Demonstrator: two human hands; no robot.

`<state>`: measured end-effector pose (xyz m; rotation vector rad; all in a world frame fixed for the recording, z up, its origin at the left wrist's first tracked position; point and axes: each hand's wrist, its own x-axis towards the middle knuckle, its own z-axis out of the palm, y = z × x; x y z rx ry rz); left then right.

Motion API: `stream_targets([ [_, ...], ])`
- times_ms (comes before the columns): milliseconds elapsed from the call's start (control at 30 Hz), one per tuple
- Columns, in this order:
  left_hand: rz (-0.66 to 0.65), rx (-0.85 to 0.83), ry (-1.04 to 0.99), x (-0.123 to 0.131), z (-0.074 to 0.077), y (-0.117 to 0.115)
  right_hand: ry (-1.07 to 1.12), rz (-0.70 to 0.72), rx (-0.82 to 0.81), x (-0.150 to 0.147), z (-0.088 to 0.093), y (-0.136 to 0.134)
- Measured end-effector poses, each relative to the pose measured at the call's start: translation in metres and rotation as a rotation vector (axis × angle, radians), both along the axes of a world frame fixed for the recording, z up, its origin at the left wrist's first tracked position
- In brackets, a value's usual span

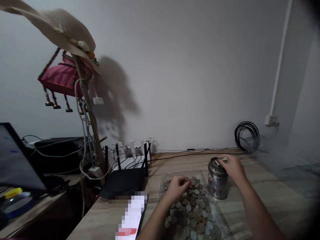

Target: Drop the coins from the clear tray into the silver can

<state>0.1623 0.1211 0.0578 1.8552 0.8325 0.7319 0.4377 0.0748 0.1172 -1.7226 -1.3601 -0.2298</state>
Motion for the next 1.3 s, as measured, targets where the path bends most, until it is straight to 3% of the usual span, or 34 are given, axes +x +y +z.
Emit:
stream_targets([
  [167, -0.001, 0.084, 0.033, -0.002, -0.001, 0.002, -0.115, 0.035, -0.097, 0.006, -0.01, 0.007],
  [400, 0.054, 0.254, 0.149, -0.005, 0.001, 0.0, -0.347, -0.052, -0.245, -0.006, -0.002, 0.007],
  [600, 0.088, 0.319, 0.183, -0.007, 0.004, 0.001, -0.361, -0.076, 0.036, -0.015, 0.001, -0.004],
  [800, 0.104, 0.337, 0.179, -0.009, 0.007, 0.0, -0.397, -0.048, 0.047, 0.003, -0.014, -0.009],
  [967, 0.135, 0.362, 0.196, -0.01, 0.01, -0.001, -0.319, -0.134, 0.221, 0.014, -0.016, -0.011],
  [1200, 0.143, 0.382, 0.224, -0.01, 0.007, 0.0, -0.423, -0.079, 0.029, -0.002, -0.015, -0.009],
  [1300, 0.143, 0.382, 0.217, -0.01, 0.007, 0.0, -0.421, -0.082, 0.085, -0.001, -0.014, -0.01],
])
